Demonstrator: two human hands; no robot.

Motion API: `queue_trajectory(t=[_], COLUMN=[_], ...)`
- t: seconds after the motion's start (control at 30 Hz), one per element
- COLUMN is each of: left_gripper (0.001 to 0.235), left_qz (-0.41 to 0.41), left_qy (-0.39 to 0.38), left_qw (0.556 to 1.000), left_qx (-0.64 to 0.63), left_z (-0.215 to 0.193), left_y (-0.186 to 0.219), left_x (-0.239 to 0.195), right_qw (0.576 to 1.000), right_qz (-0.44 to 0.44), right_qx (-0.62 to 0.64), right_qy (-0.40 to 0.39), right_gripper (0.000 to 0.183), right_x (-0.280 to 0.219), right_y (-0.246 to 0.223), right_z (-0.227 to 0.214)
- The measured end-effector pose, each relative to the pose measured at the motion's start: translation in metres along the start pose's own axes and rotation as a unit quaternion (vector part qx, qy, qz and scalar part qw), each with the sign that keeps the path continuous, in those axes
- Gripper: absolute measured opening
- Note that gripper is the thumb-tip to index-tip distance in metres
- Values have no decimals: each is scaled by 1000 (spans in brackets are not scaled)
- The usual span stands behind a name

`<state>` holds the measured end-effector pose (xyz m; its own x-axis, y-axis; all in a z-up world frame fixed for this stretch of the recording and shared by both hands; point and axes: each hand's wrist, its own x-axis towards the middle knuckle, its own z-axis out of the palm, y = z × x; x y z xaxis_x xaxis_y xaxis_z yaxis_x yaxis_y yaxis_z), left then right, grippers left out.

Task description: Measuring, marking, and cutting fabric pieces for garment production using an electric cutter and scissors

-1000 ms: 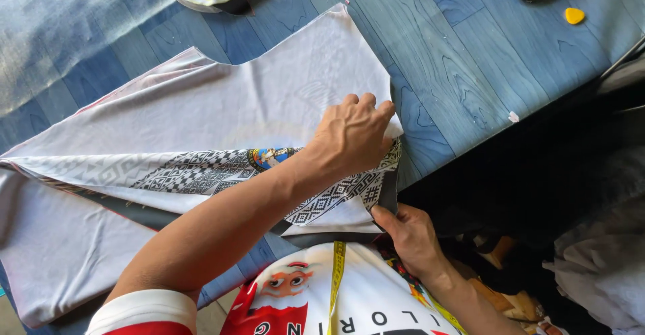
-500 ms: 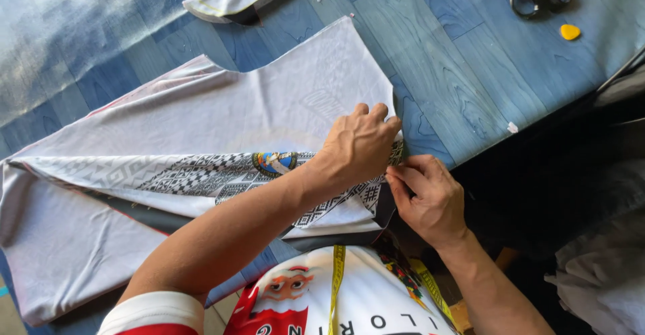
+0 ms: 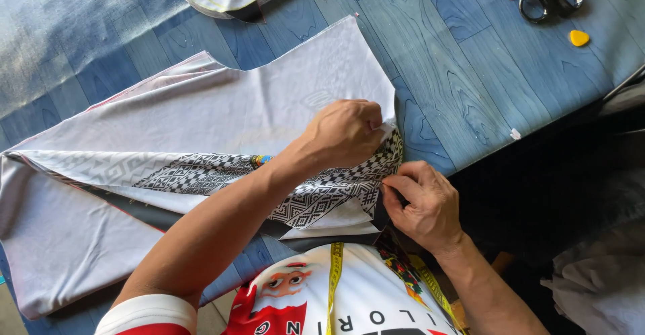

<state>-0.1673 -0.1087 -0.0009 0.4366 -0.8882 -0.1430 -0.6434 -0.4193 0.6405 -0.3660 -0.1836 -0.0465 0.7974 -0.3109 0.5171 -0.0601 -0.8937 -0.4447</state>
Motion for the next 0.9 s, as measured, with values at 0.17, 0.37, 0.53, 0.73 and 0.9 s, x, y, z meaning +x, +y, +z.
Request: queue_trajectory(t=[0.17, 0.37, 0.53, 0.73, 0.9], left_gripper=[14, 20, 12, 12, 14], left_qz=[5, -89, -119, -286, -152], left_qy=[44, 114, 276, 408, 419], left_qw=[996, 975, 922, 843, 886], left_qx=[-79, -166, -245, -203, 131], left_z=[-5, 5, -60, -101, -84], left_y=[-13, -52, -108, -174, -161], left_x=[-11, -25, -84, -181, -214], right_qw=[999, 994, 994, 992, 991], right_qz=[-33, -17, -39, -40, -44], right_qx=[-6, -18, -48, -61, -53], right_qy=[-16, -102, -88, -104, -112], right_gripper=[4, 47, 29, 39, 41], right_x=[18, 29, 26, 22, 26], right_y=[-9, -9, -1, 0, -3], right_z=[-12, -16, -10, -11, -14])
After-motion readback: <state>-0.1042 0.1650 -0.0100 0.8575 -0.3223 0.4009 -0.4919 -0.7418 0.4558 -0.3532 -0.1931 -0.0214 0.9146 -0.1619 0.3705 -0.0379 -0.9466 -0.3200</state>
